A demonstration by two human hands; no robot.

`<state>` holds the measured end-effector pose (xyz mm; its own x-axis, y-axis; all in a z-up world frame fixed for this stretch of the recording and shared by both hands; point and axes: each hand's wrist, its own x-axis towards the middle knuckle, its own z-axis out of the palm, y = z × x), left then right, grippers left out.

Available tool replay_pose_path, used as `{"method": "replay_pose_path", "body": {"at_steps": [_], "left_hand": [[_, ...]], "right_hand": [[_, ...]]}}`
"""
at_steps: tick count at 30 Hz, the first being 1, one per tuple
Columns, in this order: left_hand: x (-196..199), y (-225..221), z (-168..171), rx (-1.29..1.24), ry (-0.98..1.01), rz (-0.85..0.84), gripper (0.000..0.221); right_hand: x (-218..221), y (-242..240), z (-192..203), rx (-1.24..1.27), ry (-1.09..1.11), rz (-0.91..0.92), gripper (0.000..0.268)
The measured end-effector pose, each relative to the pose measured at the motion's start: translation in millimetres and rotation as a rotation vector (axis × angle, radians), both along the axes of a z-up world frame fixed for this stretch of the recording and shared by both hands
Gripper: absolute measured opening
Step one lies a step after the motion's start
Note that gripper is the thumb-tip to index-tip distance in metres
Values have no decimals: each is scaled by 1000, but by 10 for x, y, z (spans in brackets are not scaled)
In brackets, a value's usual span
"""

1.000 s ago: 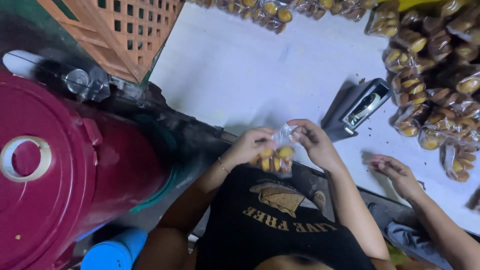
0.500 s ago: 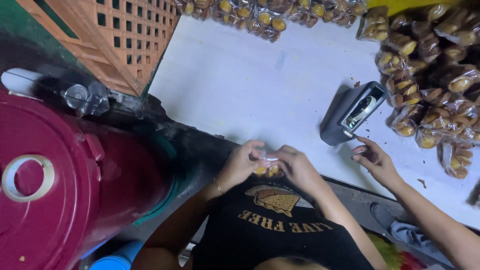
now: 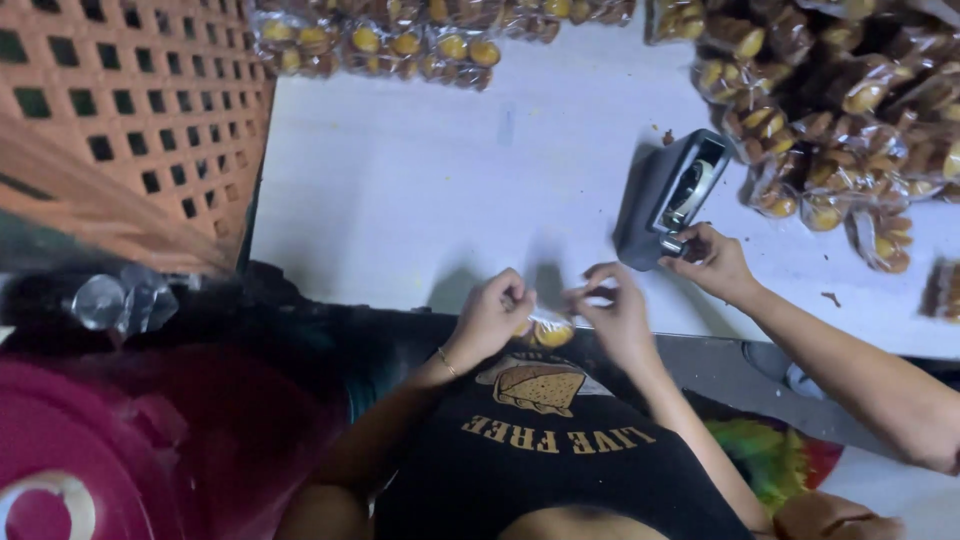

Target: The person places small bread rolls into clear plastic bags, twists the ends, and seals them using a tape dispenser on a table.

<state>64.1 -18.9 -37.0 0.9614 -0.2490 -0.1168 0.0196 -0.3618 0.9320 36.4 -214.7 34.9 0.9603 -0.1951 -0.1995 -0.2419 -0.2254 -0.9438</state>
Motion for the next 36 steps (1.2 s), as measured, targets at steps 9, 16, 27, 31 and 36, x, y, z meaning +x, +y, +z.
{"method": "replay_pose_path", "body": {"at_steps": [9,16,27,31,36], "left_hand": [[800,457,-116,-175,142,81,22],[927,516,-483,-251,191,40,26],[839,494,-889,-375,-27,90,28],[902,487,-819,-375,15,91,29],[957,472,-850,-323,-102,131,30]], "right_hand": [[50,-1043,88,-106,-340,-594,10],[83,-814,-650,-169,-310,-518,4],[288,6,-1093,-870,-85,2,19],[325,-5,-1129,-894,-46,6,20],[333,-42,-1193,-875,-114,34,17]]}}
